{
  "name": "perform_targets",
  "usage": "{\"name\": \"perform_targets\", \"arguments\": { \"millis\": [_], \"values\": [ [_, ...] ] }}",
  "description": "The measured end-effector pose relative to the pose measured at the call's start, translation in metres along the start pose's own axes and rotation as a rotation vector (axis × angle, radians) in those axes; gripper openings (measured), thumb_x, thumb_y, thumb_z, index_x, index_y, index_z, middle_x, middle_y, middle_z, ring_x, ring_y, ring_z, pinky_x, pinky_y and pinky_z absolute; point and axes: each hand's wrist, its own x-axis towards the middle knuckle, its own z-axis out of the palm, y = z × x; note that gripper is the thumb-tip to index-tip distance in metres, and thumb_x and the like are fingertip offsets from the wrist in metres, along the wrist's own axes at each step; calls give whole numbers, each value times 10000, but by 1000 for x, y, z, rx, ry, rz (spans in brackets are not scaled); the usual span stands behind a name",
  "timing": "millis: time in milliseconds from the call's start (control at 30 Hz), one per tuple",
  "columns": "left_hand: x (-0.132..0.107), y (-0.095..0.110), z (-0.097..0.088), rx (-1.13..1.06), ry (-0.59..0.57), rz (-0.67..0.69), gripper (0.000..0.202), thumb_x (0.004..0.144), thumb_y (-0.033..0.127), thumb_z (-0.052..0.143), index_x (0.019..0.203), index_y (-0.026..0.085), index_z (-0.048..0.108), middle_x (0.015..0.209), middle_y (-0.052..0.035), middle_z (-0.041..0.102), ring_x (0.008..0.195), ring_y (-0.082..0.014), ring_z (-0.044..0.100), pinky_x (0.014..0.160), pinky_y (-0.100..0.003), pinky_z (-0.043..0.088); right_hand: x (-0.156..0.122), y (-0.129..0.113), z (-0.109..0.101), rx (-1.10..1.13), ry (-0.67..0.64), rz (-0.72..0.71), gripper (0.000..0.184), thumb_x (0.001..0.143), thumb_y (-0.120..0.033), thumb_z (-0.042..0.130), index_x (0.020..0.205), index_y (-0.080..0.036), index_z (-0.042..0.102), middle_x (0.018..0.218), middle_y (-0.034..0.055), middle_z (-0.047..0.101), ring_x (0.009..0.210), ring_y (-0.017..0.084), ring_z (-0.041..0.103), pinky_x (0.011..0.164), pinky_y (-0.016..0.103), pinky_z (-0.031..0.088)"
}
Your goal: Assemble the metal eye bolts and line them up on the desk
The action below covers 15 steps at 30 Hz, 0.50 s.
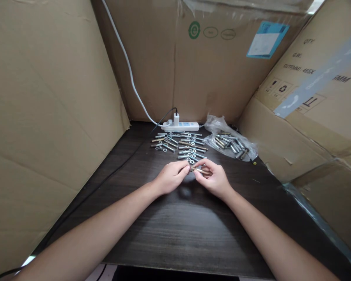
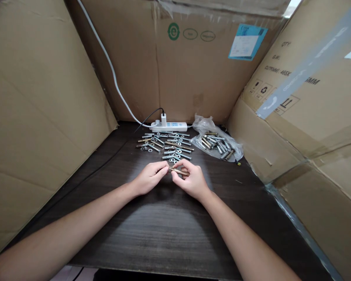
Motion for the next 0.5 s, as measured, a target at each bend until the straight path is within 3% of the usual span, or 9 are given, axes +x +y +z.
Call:
{"name": "perform_targets", "arguments": {
  "millis": [167, 367, 500],
  "values": [
    [-1, -3, 2, -31, 145, 21, 139, 886, 231, 440, 975, 165, 523, 819, -5, 527, 714, -118, 475, 678, -228, 390, 1, 0, 0, 15, 0, 3, 159, 756, -274, 610, 858, -160, 565, 526, -54, 468, 432, 52, 348, 424, 179, 274],
    [0, 0, 1, -75, 53, 89, 151, 897, 197, 399, 939, 154, 538, 904, -32, 559, 820, -135, 508, 772, -244, 410, 0, 1, 1, 6, 0, -4, 157, 757, -271, 613, 857, -161, 564, 522, -55, 467, 433, 52, 347, 428, 181, 272],
    [1, 0, 0, -57, -4, 41, 187, 916, 248, 369, 846, 153, 514, 808, -13, 547, 749, -129, 491, 716, -240, 396, 0, 0, 0, 7, -14, 5, 161, 762, -281, 608, 858, -158, 567, 543, -46, 478, 442, 56, 362, 431, 183, 288]
  ]
}}
